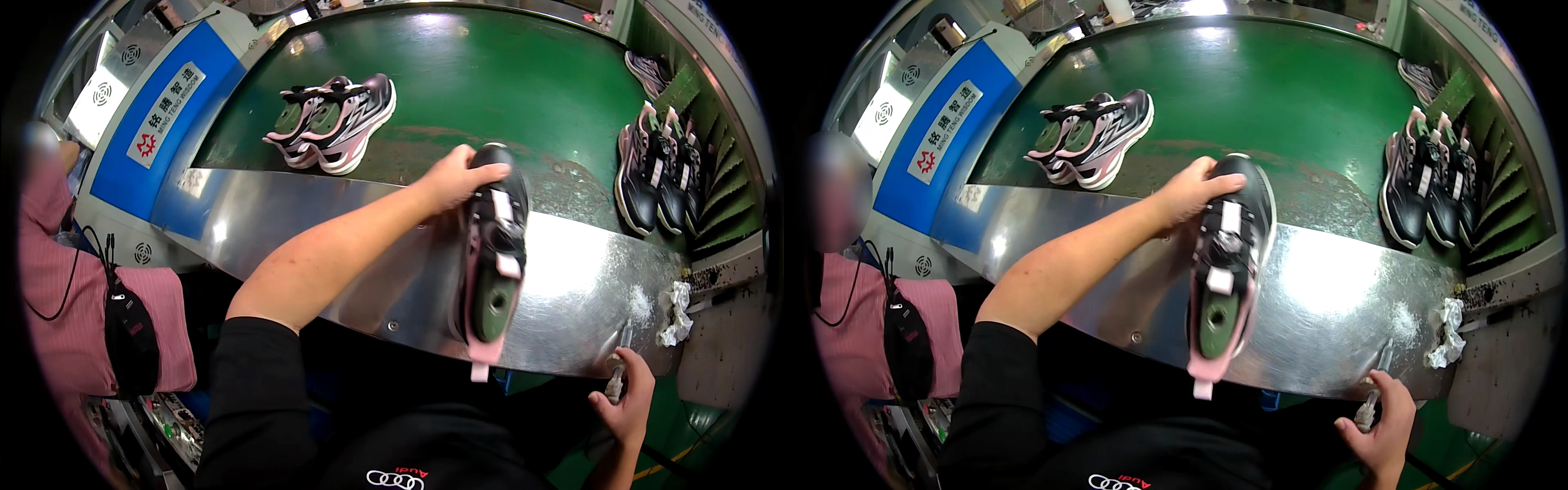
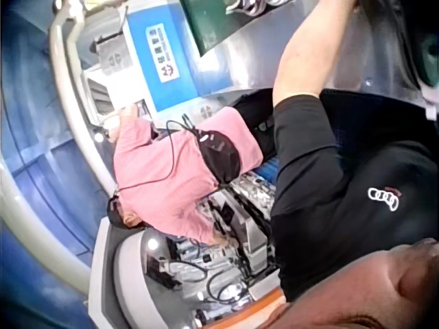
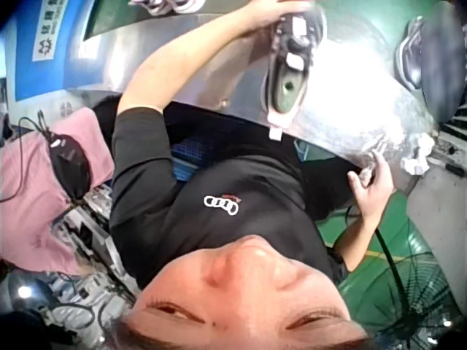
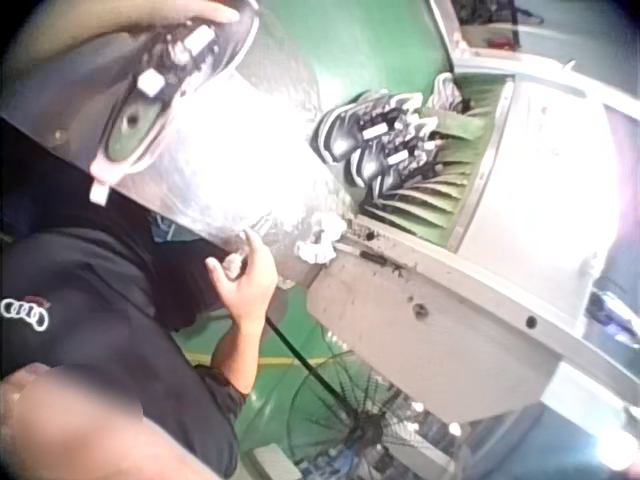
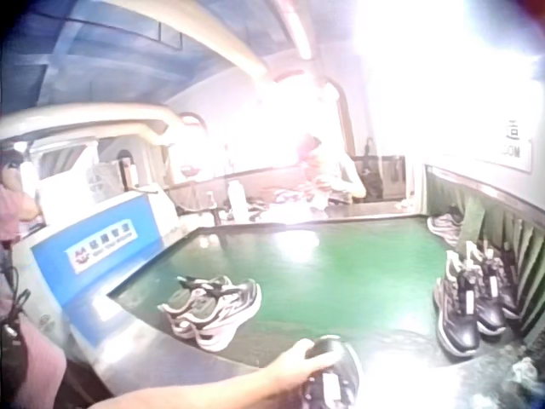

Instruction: The person takes shoes from a conveyor belt, applies adhesive along the edges of the soles using a syringe, and places the shoes back onto the conveyor belt.

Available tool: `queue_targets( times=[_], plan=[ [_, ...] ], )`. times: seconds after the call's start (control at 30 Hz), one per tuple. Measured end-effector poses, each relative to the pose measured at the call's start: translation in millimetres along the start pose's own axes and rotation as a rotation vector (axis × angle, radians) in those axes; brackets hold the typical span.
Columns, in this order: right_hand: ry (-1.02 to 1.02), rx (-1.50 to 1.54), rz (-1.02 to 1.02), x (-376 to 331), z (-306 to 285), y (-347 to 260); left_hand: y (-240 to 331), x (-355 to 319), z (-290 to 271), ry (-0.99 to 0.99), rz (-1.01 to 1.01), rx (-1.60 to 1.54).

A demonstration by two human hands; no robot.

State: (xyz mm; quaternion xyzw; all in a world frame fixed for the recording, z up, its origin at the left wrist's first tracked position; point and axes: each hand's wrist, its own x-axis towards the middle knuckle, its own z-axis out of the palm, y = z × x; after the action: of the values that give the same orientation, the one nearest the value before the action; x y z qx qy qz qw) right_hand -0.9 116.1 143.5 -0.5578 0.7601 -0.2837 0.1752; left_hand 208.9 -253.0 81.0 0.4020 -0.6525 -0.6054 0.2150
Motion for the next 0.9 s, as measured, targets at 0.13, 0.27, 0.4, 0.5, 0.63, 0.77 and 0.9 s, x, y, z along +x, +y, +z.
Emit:
queue_targets(
  times=[0.13,0.27,0.4,0.5,0.63,0.77,0.9],
  plan=[
    [-0.036,0.141,0.126,-3,-7,-11,46,-35,34,-0.122,0.19,-0.424],
    [0.143,0.44,0.18,6,-6,-28,60,-75,31,-0.264,0.334,-0.842],
    [0.212,0.851,0.042,19,-8,-40,51,-91,30,-0.318,0.33,-0.997],
    [0.072,1.132,-0.101,44,-6,-72,46,-95,22,-0.348,0.36,-0.892],
    [-0.116,1.375,-0.285,70,-4,-112,38,-104,23,-0.311,0.427,-0.839],
    [-0.149,1.428,-0.345,74,-10,-135,45,-104,24,-0.422,0.565,-0.773],
    [-0.168,1.458,-0.304,76,-7,-144,50,-111,23,-0.449,0.545,-0.805]
  ],
)
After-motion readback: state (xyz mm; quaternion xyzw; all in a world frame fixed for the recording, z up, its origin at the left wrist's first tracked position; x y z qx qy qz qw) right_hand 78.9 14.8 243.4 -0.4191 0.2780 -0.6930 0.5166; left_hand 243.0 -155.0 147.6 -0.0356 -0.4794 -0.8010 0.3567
